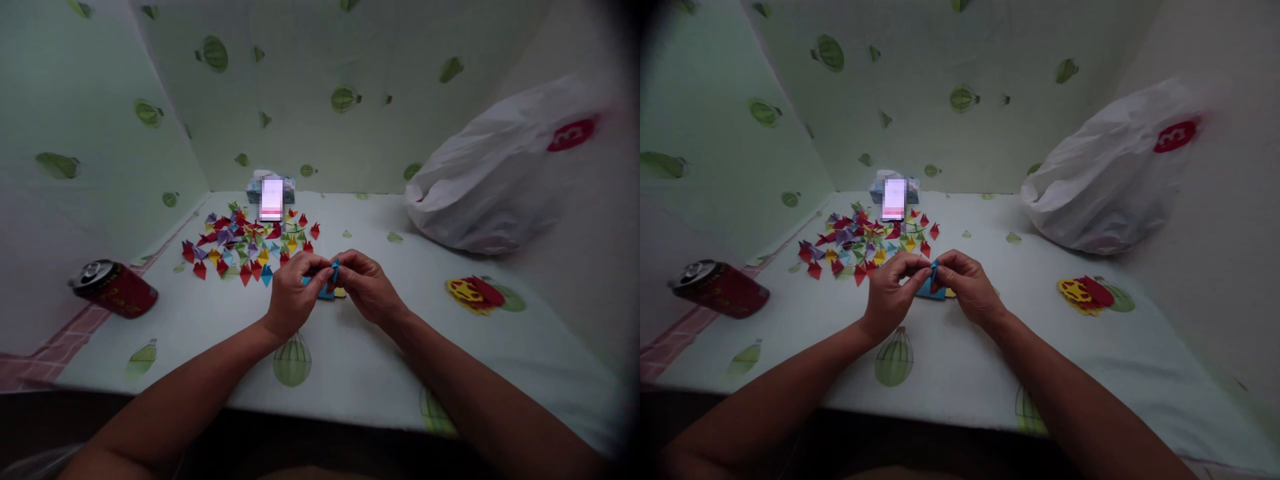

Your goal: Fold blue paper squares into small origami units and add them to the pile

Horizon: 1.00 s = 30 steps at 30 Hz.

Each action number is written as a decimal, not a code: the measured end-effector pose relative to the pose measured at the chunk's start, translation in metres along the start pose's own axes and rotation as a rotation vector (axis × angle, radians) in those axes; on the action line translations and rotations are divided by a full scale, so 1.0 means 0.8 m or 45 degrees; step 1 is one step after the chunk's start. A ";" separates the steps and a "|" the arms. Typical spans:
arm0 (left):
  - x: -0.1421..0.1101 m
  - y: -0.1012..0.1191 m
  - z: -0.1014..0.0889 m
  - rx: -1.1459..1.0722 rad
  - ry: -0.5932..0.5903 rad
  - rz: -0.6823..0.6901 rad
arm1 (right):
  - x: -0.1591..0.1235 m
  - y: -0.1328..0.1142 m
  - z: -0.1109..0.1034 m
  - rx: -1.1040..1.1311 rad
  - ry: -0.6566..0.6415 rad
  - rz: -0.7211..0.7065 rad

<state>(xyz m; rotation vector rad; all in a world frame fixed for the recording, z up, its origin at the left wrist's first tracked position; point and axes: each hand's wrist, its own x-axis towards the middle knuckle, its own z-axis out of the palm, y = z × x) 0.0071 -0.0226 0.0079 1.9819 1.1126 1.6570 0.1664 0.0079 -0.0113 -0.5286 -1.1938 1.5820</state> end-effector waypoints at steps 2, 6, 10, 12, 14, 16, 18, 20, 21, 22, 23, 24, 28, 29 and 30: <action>0.000 -0.001 -0.001 0.084 0.014 0.093 | -0.001 0.001 0.001 -0.001 -0.002 -0.009; -0.001 -0.001 -0.001 0.151 0.026 0.168 | -0.002 0.003 0.002 -0.014 -0.006 -0.026; 0.001 0.000 -0.001 0.219 0.029 0.257 | -0.004 0.004 0.003 -0.058 0.010 -0.043; 0.001 0.001 -0.002 0.256 0.045 0.293 | -0.004 0.004 0.005 -0.080 0.031 -0.067; 0.002 0.002 -0.002 0.276 0.055 0.304 | -0.005 0.004 0.006 -0.099 0.052 -0.092; 0.002 0.002 -0.002 0.286 0.057 0.297 | -0.005 0.003 0.008 -0.121 0.066 -0.116; 0.001 0.002 -0.002 0.287 0.053 0.281 | -0.005 0.003 0.008 -0.149 0.072 -0.141; 0.001 0.003 -0.002 0.266 0.045 0.243 | -0.005 0.003 0.007 -0.184 0.073 -0.166; 0.001 0.003 -0.002 0.247 0.040 0.218 | -0.006 0.003 0.007 -0.207 0.076 -0.176; 0.001 0.003 -0.002 0.226 0.035 0.194 | -0.006 0.003 0.007 -0.231 0.080 -0.187; 0.001 0.003 -0.002 0.205 0.031 0.172 | -0.006 0.003 0.007 -0.253 0.084 -0.195; 0.001 0.004 -0.001 0.185 0.026 0.154 | -0.007 0.003 0.007 -0.272 0.087 -0.203; 0.003 0.005 -0.002 0.150 0.003 0.115 | -0.008 0.001 0.008 -0.325 0.084 -0.235; 0.003 0.004 -0.002 0.162 -0.006 0.121 | -0.008 0.001 0.008 -0.339 0.084 -0.237; 0.003 0.004 -0.002 0.187 -0.018 0.145 | -0.008 0.001 0.008 -0.354 0.087 -0.236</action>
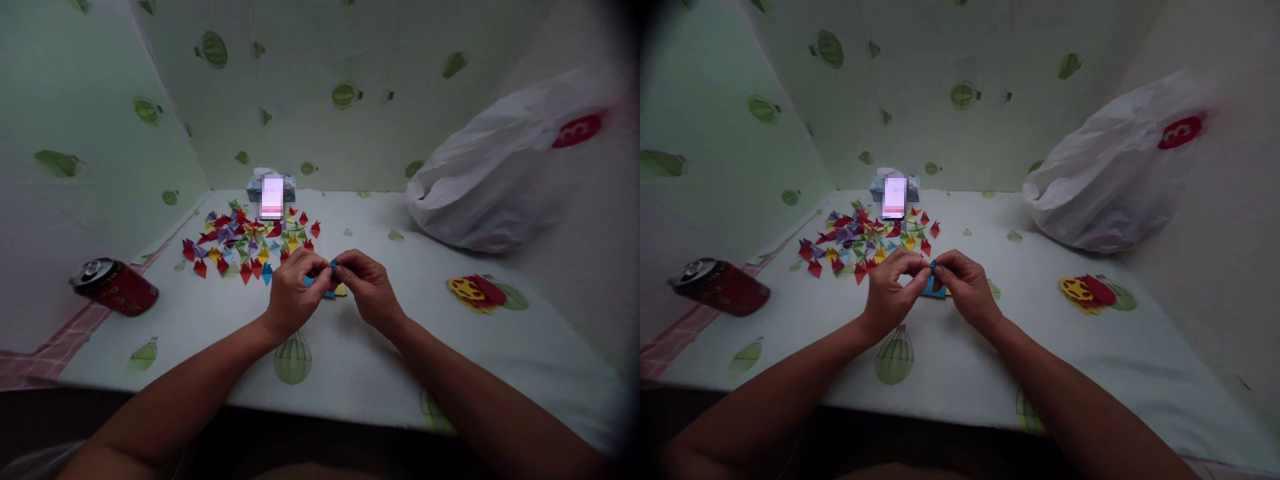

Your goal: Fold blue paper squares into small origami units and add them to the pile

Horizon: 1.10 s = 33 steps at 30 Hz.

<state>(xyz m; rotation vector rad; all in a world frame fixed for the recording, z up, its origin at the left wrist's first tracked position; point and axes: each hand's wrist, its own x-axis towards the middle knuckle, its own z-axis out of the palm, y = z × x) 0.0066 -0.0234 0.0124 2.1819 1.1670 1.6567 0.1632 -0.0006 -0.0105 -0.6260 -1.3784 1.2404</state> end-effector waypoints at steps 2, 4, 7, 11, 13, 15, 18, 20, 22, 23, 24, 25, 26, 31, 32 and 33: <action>0.000 -0.001 -0.001 0.078 -0.025 0.081 | 0.000 0.000 0.000 -0.033 0.009 0.005; -0.001 -0.001 -0.002 0.171 -0.051 0.164 | -0.001 0.000 0.001 -0.081 0.026 0.001; -0.002 -0.002 -0.002 0.249 -0.069 0.197 | -0.003 -0.002 0.003 -0.186 0.062 -0.032; -0.002 -0.002 0.000 0.154 -0.057 0.112 | -0.006 -0.008 0.009 -0.280 0.091 -0.082; -0.002 -0.002 0.001 0.089 -0.046 0.067 | -0.007 -0.011 0.011 -0.278 0.089 -0.091; -0.002 -0.002 0.002 0.025 -0.028 0.026 | -0.008 -0.012 0.012 -0.260 0.081 -0.094; -0.001 -0.002 0.003 -0.124 -0.049 -0.063 | -0.008 -0.010 0.011 -0.230 0.066 -0.079; 0.000 -0.004 0.002 -0.181 -0.087 -0.111 | -0.007 -0.008 0.009 -0.207 0.061 -0.049; 0.002 -0.006 0.000 -0.164 -0.115 -0.103 | -0.006 -0.007 0.006 -0.179 0.058 -0.016; 0.004 -0.008 -0.001 -0.147 -0.123 -0.085 | -0.005 -0.007 0.005 -0.167 0.057 -0.005; 0.005 -0.009 -0.002 -0.142 -0.131 -0.067 | -0.005 -0.007 0.004 -0.157 0.054 0.005; 0.006 -0.011 -0.002 -0.148 -0.140 -0.054 | -0.005 -0.008 0.003 -0.152 0.052 0.011; 0.007 -0.012 -0.003 -0.163 -0.153 -0.051 | -0.004 -0.009 0.003 -0.150 0.051 0.015; 0.007 -0.015 0.000 -0.365 -0.190 -0.252 | -0.004 -0.013 0.002 -0.206 0.043 0.021; 0.007 -0.015 0.001 -0.440 -0.180 -0.310 | -0.003 -0.014 0.002 -0.224 0.043 0.021; 0.006 -0.015 0.001 -0.515 -0.170 -0.358 | -0.003 -0.014 0.001 -0.237 0.040 0.022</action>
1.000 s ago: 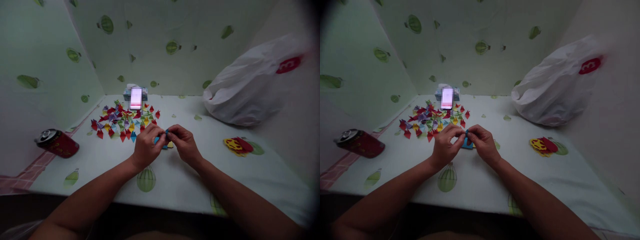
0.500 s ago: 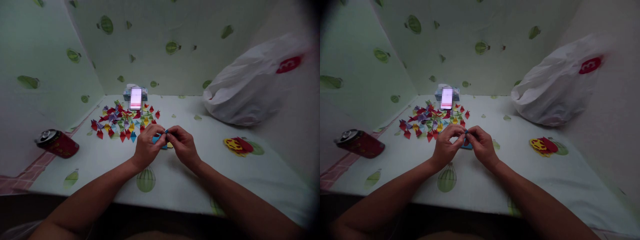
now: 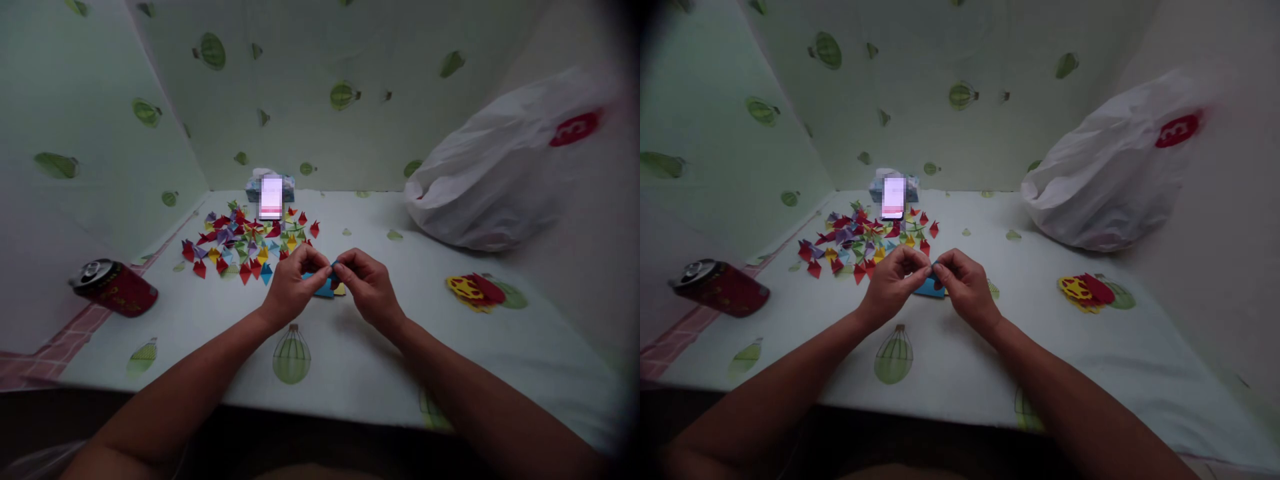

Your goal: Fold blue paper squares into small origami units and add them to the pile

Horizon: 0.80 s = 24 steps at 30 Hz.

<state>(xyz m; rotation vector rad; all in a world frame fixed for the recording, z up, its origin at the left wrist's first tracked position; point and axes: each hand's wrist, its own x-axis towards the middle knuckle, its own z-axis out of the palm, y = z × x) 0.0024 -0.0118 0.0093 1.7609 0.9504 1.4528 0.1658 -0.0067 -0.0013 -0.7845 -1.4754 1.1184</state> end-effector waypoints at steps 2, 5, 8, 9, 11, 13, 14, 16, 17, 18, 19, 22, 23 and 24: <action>0.000 0.000 0.001 -0.106 0.001 -0.041 | 0.001 0.000 -0.001 -0.011 -0.022 0.004; 0.002 0.002 -0.001 -0.082 -0.033 -0.008 | 0.003 0.001 -0.004 -0.017 -0.083 0.014; 0.003 0.001 -0.003 -0.004 -0.071 0.031 | 0.005 0.000 -0.007 -0.078 -0.107 0.003; 0.003 -0.001 -0.002 -0.009 -0.074 0.016 | 0.005 -0.001 -0.008 -0.097 -0.102 -0.002; 0.003 -0.003 -0.002 -0.056 -0.094 -0.070 | 0.006 -0.003 -0.008 -0.106 -0.071 -0.010; 0.003 -0.005 -0.002 -0.102 -0.172 -0.189 | 0.005 -0.005 -0.007 -0.081 -0.035 -0.015; 0.003 -0.005 -0.003 -0.113 -0.215 -0.235 | 0.005 -0.005 -0.006 -0.069 -0.025 -0.019; 0.004 -0.003 -0.006 -0.100 -0.264 -0.266 | 0.005 -0.005 -0.005 -0.050 -0.029 -0.027; 0.004 -0.001 -0.007 -0.070 -0.258 -0.252 | 0.005 -0.005 -0.005 -0.040 -0.044 -0.026; 0.005 0.001 -0.008 -0.016 -0.240 -0.223 | 0.006 -0.005 -0.005 -0.031 -0.063 -0.026; 0.005 0.003 -0.009 0.058 -0.222 -0.185 | 0.006 -0.005 -0.005 -0.031 -0.083 -0.028; 0.004 0.007 -0.009 0.261 -0.189 -0.081 | 0.005 -0.005 -0.007 -0.103 -0.111 -0.051; 0.003 0.007 -0.008 0.286 -0.189 -0.066 | 0.005 -0.006 -0.007 -0.141 -0.104 -0.065; 0.002 0.007 -0.007 0.283 -0.194 -0.064 | 0.005 -0.006 -0.008 -0.172 -0.090 -0.076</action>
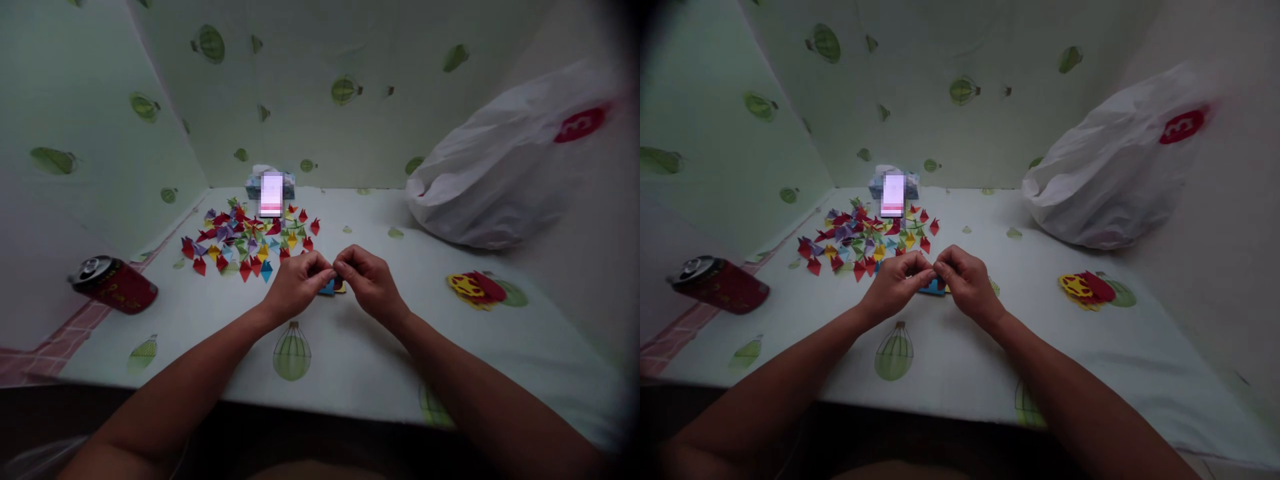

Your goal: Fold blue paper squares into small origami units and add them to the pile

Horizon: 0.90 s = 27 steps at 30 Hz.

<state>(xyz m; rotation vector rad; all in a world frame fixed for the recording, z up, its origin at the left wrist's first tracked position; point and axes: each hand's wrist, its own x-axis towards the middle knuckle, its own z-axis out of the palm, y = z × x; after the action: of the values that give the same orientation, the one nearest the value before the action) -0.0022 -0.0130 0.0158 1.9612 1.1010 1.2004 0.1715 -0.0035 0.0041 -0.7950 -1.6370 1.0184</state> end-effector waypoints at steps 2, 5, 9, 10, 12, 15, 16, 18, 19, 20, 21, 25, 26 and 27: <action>-0.001 -0.002 0.003 -0.046 -0.001 -0.009 | -0.001 0.001 0.001 0.001 0.034 0.000; -0.002 -0.006 0.006 -0.082 0.089 0.018 | 0.000 0.006 0.003 0.181 0.046 0.064; -0.001 -0.007 0.005 -0.037 0.272 0.118 | 0.003 0.012 0.004 0.371 -0.004 0.101; -0.001 -0.006 0.005 -0.041 0.289 0.139 | 0.004 0.012 0.004 0.381 -0.002 0.091; -0.002 -0.005 0.005 -0.076 0.285 0.175 | 0.004 0.012 0.005 0.394 0.024 0.067; -0.005 -0.001 0.005 -0.079 0.268 0.199 | 0.005 0.012 0.007 0.412 0.059 0.039; -0.005 0.000 0.005 -0.052 0.276 0.199 | 0.005 0.012 0.008 0.409 0.066 0.034; -0.006 0.002 0.004 0.010 0.302 0.207 | 0.004 0.012 0.009 0.391 0.082 0.030; -0.006 0.003 0.003 0.030 0.313 0.215 | 0.004 0.012 0.009 0.380 0.091 0.030; -0.006 0.003 0.003 0.047 0.316 0.223 | 0.003 0.012 0.010 0.368 0.099 0.029; -0.006 0.004 0.002 0.060 0.315 0.229 | 0.003 0.011 0.010 0.357 0.103 0.029; -0.006 0.006 0.003 0.082 0.311 0.217 | 0.001 0.011 0.009 0.327 0.092 0.027; -0.006 0.006 0.003 0.082 0.315 0.212 | 0.000 0.011 0.009 0.326 0.089 0.026; -0.006 0.006 0.004 0.080 0.321 0.208 | 0.000 0.012 0.009 0.330 0.086 0.023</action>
<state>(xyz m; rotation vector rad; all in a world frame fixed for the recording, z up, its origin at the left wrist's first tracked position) 0.0011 -0.0194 0.0163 2.0193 1.1296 1.5519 0.1647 -0.0010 -0.0055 -0.6637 -1.4076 1.1758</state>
